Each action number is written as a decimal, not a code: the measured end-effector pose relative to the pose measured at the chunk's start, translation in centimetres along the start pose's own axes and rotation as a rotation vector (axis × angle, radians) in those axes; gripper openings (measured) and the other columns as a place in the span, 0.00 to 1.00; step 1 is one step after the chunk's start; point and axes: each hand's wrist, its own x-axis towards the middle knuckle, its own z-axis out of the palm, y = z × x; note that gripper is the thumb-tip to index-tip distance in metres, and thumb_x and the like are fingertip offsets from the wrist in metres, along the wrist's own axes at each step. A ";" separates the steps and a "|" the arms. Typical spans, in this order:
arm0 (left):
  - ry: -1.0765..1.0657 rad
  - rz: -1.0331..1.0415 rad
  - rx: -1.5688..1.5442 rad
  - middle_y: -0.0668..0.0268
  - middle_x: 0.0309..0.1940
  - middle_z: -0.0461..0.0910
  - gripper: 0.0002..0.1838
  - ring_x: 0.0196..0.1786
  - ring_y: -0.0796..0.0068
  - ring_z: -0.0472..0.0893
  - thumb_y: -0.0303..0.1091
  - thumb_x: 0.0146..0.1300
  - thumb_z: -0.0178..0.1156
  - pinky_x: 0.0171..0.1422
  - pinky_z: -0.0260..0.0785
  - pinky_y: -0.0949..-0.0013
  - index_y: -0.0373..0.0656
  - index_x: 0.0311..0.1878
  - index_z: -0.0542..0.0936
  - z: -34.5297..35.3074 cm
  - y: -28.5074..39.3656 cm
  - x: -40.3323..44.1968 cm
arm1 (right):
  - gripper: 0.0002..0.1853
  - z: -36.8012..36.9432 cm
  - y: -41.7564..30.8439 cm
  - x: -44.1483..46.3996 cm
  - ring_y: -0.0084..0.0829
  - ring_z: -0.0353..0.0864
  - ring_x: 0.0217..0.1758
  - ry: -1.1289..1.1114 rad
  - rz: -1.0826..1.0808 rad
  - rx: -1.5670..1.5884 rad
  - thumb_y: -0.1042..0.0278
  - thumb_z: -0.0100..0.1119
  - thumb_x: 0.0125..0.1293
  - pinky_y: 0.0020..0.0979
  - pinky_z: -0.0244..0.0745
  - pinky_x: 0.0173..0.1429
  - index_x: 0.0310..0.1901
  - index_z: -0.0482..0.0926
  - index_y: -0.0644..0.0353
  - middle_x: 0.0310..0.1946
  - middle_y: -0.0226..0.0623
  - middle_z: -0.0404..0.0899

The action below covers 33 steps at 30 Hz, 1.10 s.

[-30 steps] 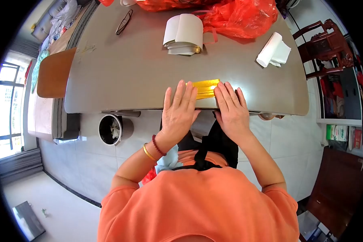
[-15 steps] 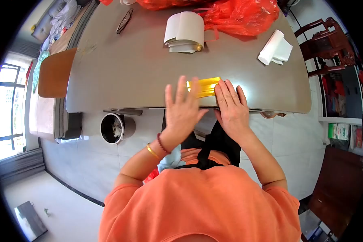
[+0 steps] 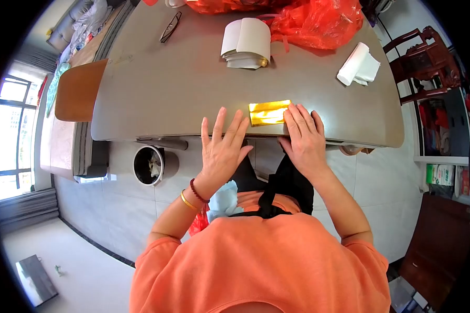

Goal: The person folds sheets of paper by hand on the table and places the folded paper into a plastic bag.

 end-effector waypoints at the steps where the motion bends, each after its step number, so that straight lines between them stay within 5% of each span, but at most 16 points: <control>1: 0.026 -0.011 -0.091 0.63 0.74 0.65 0.41 0.78 0.52 0.57 0.43 0.55 0.72 0.79 0.43 0.40 0.45 0.72 0.68 -0.2 0.1 0.1 | 0.32 0.2 0.0 -0.1 0.38 0.70 0.68 0.032 -0.001 0.032 0.72 0.74 0.48 0.50 0.65 0.70 0.58 0.76 0.62 0.63 0.39 0.74; 6: 0.127 -0.083 -0.701 0.52 0.71 0.67 0.50 0.74 0.53 0.65 0.31 0.53 0.75 0.77 0.57 0.54 0.43 0.77 0.57 -1.1 0.6 0.7 | 0.15 0.1 -1.1 -0.4 0.38 0.79 0.53 0.239 -0.024 0.252 0.77 0.70 0.49 0.46 0.70 0.62 0.39 0.80 0.59 0.46 0.35 0.82; 7: 0.179 -0.091 -0.726 0.54 0.66 0.71 0.50 0.69 0.59 0.71 0.24 0.55 0.72 0.74 0.62 0.61 0.43 0.78 0.55 -1.4 1.0 1.2 | 0.11 -0.2 -1.7 -0.5 0.36 0.80 0.49 0.248 0.073 0.388 0.79 0.69 0.53 0.37 0.72 0.59 0.39 0.81 0.61 0.42 0.36 0.82; 10: 0.027 -0.210 -1.220 0.57 0.63 0.74 0.49 0.66 0.65 0.72 0.21 0.56 0.70 0.74 0.61 0.60 0.42 0.78 0.54 -1.7 1.9 2.9 | 0.09 -0.7 -4.0 -0.6 0.29 0.79 0.48 0.300 0.555 1.040 0.77 0.68 0.60 0.29 0.71 0.56 0.43 0.82 0.64 0.40 0.35 0.80; 11: 0.057 -0.201 -1.268 0.63 0.52 0.78 0.44 0.55 0.74 0.76 0.19 0.59 0.66 0.66 0.68 0.66 0.42 0.78 0.56 -2.1 2.9 3.9 | 0.09 -0.3 -4.1 -0.8 0.24 0.76 0.46 0.268 0.629 1.281 0.75 0.66 0.66 0.24 0.69 0.54 0.47 0.82 0.65 0.38 0.32 0.78; 15: -0.066 -0.263 -1.338 0.69 0.30 0.72 0.33 0.33 0.79 0.71 0.23 0.62 0.64 0.44 0.70 0.74 0.44 0.71 0.67 -1.5 3.3 6.4 | 0.09 0.2 -4.6 -1.6 0.26 0.77 0.46 0.206 0.730 1.478 0.74 0.66 0.65 0.26 0.71 0.53 0.45 0.82 0.65 0.37 0.33 0.78; 18: -0.300 -0.165 -1.164 0.66 0.30 0.75 0.30 0.32 0.76 0.74 0.24 0.63 0.63 0.44 0.72 0.72 0.45 0.69 0.68 -2.3 1.8 7.9 | 0.11 -2.0 -2.9 -2.4 0.35 0.79 0.46 0.079 0.489 0.843 0.75 0.67 0.61 0.32 0.73 0.54 0.45 0.81 0.65 0.40 0.39 0.81; 19: -0.389 -0.077 -1.167 0.68 0.32 0.77 0.29 0.36 0.81 0.75 0.24 0.65 0.61 0.45 0.70 0.73 0.45 0.70 0.69 -1.7 0.7 8.4 | 0.13 -2.4 -1.9 -2.5 0.44 0.79 0.47 0.212 0.262 0.627 0.75 0.68 0.57 0.38 0.74 0.54 0.44 0.82 0.64 0.42 0.42 0.83; 22: -0.494 0.187 -0.745 0.58 0.35 0.80 0.28 0.39 0.60 0.80 0.26 0.62 0.61 0.49 0.72 0.60 0.48 0.67 0.70 -3.4 -0.7 10.3 | 0.14 -3.4 0.3 -2.1 0.40 0.79 0.53 0.298 -0.087 0.290 0.76 0.66 0.55 0.42 0.74 0.57 0.45 0.81 0.61 0.50 0.39 0.82; 25: -0.467 0.386 -0.666 0.56 0.35 0.80 0.26 0.42 0.54 0.79 0.26 0.61 0.61 0.52 0.70 0.55 0.46 0.64 0.71 -1.8 -1.6 11.7 | 0.15 -3.0 0.9 -0.1 0.41 0.78 0.56 0.107 -0.287 0.153 0.76 0.64 0.57 0.42 0.74 0.58 0.48 0.81 0.61 0.53 0.39 0.80; 28: -0.442 0.381 -0.404 0.58 0.39 0.81 0.24 0.45 0.55 0.80 0.28 0.62 0.61 0.55 0.69 0.55 0.46 0.62 0.72 -1.5 -1.8 12.2 | 0.16 -1.1 1.4 0.3 0.41 0.78 0.55 0.075 -0.257 0.143 0.75 0.63 0.58 0.42 0.74 0.59 0.49 0.80 0.62 0.52 0.37 0.80; 31: -0.005 0.434 -0.119 0.60 0.44 0.81 0.19 0.48 0.57 0.79 0.29 0.60 0.61 0.55 0.71 0.56 0.44 0.56 0.77 -0.7 -1.4 10.4 | 0.16 -0.3 1.0 0.4 0.39 0.78 0.53 0.110 -0.207 0.172 0.75 0.65 0.55 0.41 0.75 0.57 0.47 0.81 0.62 0.50 0.35 0.80; 33: 0.032 0.395 -0.198 0.61 0.46 0.81 0.18 0.50 0.58 0.79 0.28 0.58 0.61 0.56 0.72 0.56 0.42 0.53 0.79 -0.5 -0.6 7.9 | 0.16 -0.1 0.8 0.4 0.37 0.78 0.50 0.131 -0.200 0.190 0.75 0.66 0.53 0.40 0.75 0.55 0.46 0.81 0.62 0.48 0.34 0.80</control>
